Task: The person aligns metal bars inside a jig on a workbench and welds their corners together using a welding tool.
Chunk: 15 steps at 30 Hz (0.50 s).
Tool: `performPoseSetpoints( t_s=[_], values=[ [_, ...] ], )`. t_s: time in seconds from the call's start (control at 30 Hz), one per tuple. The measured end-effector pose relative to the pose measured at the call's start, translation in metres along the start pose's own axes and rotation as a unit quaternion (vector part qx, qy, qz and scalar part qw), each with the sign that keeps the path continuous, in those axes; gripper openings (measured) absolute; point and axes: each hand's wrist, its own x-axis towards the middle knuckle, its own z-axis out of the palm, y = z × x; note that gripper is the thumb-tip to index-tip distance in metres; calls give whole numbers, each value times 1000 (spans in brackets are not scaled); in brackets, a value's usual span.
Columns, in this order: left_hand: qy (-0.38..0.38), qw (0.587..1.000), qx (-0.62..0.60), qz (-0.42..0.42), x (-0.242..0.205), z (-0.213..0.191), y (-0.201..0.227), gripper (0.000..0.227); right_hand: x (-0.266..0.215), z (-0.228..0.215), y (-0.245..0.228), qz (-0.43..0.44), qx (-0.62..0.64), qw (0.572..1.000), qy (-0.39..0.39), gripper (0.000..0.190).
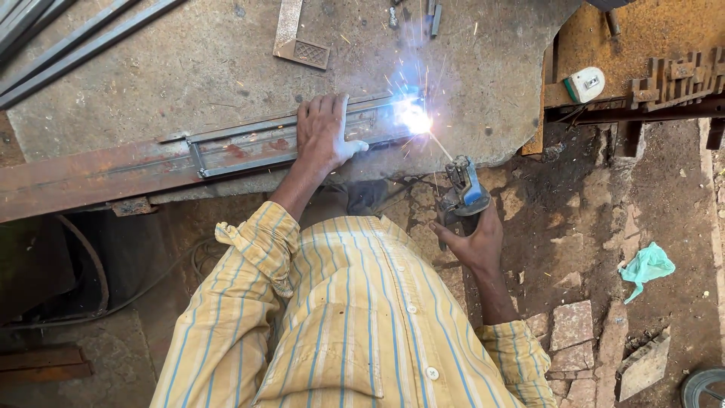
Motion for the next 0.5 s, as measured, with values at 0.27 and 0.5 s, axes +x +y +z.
performPoseSetpoints(
  t_s=[0.27, 0.5],
  values=[
    [-41, 999, 5, -28, -2, -13, 10, 108, -3, -1, 4, 41, 38, 998, 33, 86],
    [8, 1000, 10, -3, -3, -2, 2, 106, 18, -20, 74, 83, 515, 834, 180, 45]
  ],
)
